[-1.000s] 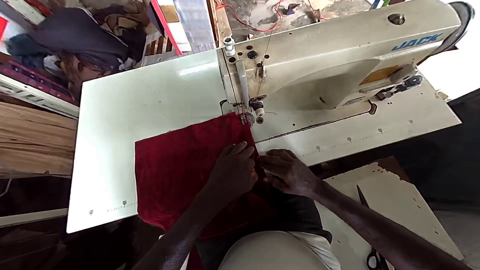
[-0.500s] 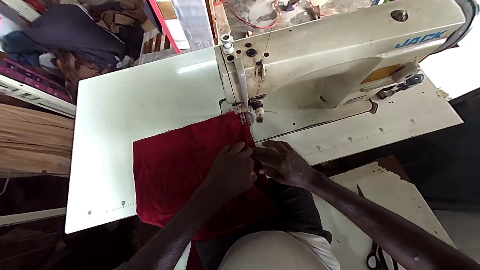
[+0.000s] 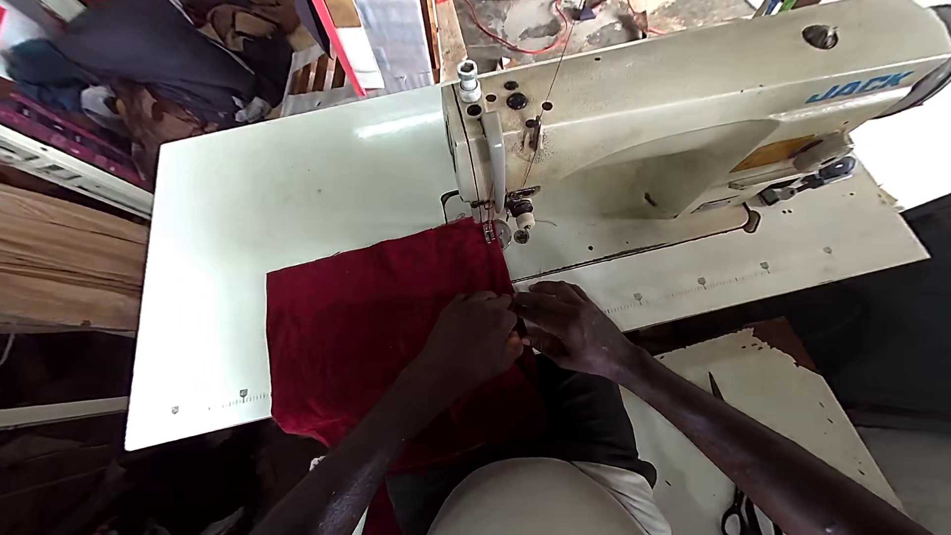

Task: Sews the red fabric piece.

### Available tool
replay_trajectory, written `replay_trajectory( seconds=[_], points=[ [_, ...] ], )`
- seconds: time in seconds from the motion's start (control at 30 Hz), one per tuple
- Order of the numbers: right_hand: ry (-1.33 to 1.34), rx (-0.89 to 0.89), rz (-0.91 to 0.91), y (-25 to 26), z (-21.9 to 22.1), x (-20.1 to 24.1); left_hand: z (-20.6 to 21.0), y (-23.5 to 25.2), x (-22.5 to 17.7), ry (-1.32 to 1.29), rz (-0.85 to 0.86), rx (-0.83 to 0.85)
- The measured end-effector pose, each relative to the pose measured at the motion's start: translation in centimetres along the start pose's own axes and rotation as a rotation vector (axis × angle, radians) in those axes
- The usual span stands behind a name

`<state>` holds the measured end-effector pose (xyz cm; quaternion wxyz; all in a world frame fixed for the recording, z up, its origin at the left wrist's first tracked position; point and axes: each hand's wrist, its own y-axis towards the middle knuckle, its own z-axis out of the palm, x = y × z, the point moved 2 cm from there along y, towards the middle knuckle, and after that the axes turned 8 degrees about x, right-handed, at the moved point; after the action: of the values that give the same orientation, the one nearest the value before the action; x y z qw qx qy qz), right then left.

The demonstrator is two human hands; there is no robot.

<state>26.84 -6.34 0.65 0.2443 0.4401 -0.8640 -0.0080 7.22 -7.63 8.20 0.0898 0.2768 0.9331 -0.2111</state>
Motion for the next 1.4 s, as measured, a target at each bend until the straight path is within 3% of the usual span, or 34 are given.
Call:
replay_trajectory(
  seconds=[0.33, 0.47, 0.67, 0.97, 1.13, 1.4],
  points=[
    [0.125, 0.029, 0.002, 0.1, -0.6, 0.0, 0.7, -0.2, 0.3, -0.038, 0.011, -0.060],
    [0.086, 0.043, -0.010, 0.1, -0.5, -0.2, 0.1, -0.1, 0.1, 0.000, 0.011, 0.005],
    [0.135, -0.022, 0.012, 0.6, -0.8, -0.1, -0.7, -1.3, 1.1, -0.063, 0.049, -0.078],
    [-0.103, 0.023, 0.050, 7.0, -1.4, -3.2, -1.5, -3.1, 3.4, -0.330, 0.010, -0.117],
    [-0.132, 0.018, 0.015, 7.4, -1.6, -4.4, -1.1, -2.1, 2.4, -0.217, 0.034, -0.101],
    [-0.042, -0.054, 0.004, 6.4, -1.2, -4.9, -0.6, -0.2, 0.4, 0.000, -0.015, 0.087]
  ],
)
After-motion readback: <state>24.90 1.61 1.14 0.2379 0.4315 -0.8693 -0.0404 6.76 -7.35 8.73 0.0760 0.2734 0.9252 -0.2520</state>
